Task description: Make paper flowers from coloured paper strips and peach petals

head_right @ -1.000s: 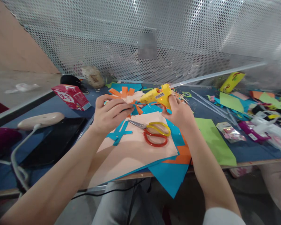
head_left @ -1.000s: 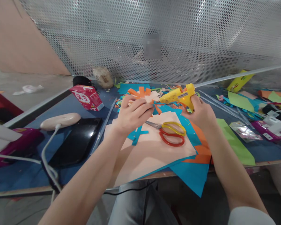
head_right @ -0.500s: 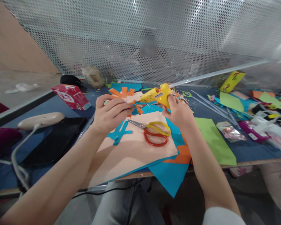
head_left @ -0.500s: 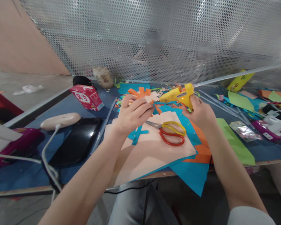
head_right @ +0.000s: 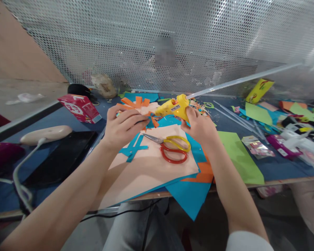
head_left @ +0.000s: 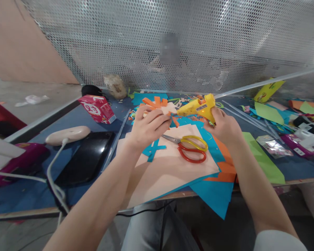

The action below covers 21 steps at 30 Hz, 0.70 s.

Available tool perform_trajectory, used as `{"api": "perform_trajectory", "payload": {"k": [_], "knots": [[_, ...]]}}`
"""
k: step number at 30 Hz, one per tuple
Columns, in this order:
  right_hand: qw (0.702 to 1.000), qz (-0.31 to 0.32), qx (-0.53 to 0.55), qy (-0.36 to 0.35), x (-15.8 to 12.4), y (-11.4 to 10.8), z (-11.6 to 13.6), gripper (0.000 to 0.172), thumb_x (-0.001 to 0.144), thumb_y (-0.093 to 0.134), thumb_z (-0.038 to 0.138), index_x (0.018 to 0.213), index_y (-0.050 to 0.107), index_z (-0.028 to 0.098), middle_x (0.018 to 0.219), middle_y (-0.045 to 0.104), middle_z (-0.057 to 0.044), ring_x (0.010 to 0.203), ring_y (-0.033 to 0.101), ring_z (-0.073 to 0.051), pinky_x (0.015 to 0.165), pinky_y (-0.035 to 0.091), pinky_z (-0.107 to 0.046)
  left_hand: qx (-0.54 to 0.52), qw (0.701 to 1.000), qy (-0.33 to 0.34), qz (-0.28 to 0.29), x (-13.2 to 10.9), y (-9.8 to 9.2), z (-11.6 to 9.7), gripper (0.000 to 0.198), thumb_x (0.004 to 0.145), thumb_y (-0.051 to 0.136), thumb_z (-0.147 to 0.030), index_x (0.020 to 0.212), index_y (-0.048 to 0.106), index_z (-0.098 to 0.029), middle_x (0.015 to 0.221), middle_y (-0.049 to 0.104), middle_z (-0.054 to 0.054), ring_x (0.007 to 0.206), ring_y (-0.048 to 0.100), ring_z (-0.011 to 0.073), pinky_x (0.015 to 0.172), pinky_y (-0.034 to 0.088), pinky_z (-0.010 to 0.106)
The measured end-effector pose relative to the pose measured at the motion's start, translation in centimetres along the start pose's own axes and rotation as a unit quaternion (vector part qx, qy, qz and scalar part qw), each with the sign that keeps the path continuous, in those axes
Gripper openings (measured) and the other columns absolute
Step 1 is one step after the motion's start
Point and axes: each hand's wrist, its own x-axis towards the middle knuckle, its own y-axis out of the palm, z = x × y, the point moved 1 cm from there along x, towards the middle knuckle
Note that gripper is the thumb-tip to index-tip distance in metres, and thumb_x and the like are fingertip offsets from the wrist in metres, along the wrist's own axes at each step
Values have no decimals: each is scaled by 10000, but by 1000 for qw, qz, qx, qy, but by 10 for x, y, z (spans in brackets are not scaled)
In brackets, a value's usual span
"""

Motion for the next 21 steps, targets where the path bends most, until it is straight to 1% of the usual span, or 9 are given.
{"api": "perform_trajectory", "payload": {"k": [2, 7, 12, 14, 16, 18, 19, 21], "knots": [[1000, -2, -5, -2, 0, 0, 0, 379, 793, 403, 332, 1096, 500, 127, 889, 630, -126, 617, 562, -197, 470, 315, -266, -1, 1000, -4, 3, -1, 0, 0, 134, 823, 548, -127, 775, 529, -250, 842, 684, -78, 775, 606, 116, 740, 394, 340], [1000, 5, -7, 7, 1, 0, -1, 378, 778, 412, 316, 1087, 503, 119, 895, 630, -132, 639, 569, -208, 481, 327, -274, 10, 1000, 11, -11, 0, 0, -1, 119, 799, 584, -130, 774, 538, -237, 824, 685, -69, 762, 604, 118, 741, 400, 340], [1000, 16, 5, 23, 2, -2, -2, 408, 732, 459, 352, 1064, 517, 121, 920, 628, -136, 668, 577, -229, 496, 343, -285, 23, 1000, 0, 7, 0, 0, 1, 143, 825, 546, -129, 754, 543, -253, 825, 691, -78, 780, 611, 120, 744, 390, 345], [999, 22, 15, 37, 2, -2, -2, 433, 714, 485, 358, 1074, 517, 120, 943, 628, -142, 696, 583, -238, 508, 357, -289, 27, 1000, 1, 4, 0, 0, 2, 138, 820, 554, -121, 757, 552, -244, 831, 697, -69, 781, 615, 125, 742, 387, 347], [997, 34, 36, 63, 3, 0, -3, 442, 704, 513, 355, 1080, 516, 122, 947, 629, -142, 720, 586, -240, 528, 376, -293, 23, 1000, -4, -5, -1, -1, 2, 132, 804, 571, -103, 780, 569, -233, 832, 702, -52, 783, 615, 136, 745, 386, 353], [990, 54, 72, 111, 3, 3, -6, 421, 702, 543, 373, 1048, 527, 133, 889, 633, -125, 718, 586, -233, 545, 391, -292, 7, 1000, -26, -12, -3, 0, 3, 134, 790, 587, -99, 806, 587, -232, 829, 705, -40, 786, 616, 144, 749, 384, 355], [983, 61, 94, 142, 4, 5, -8, 408, 700, 560, 397, 1017, 535, 141, 845, 632, -111, 709, 585, -228, 549, 396, -290, -5, 999, -49, -12, -3, 0, 3, 133, 788, 590, -107, 812, 597, -237, 828, 706, -37, 787, 618, 147, 754, 381, 357], [964, 66, 145, 213, 5, 9, -12, 409, 689, 588, 465, 950, 544, 153, 765, 615, -85, 685, 582, -216, 552, 403, -284, -47, 991, -122, -9, -5, 2, 2, 114, 788, 591, -136, 790, 616, -248, 813, 704, -27, 788, 621, 154, 768, 379, 362]]}}
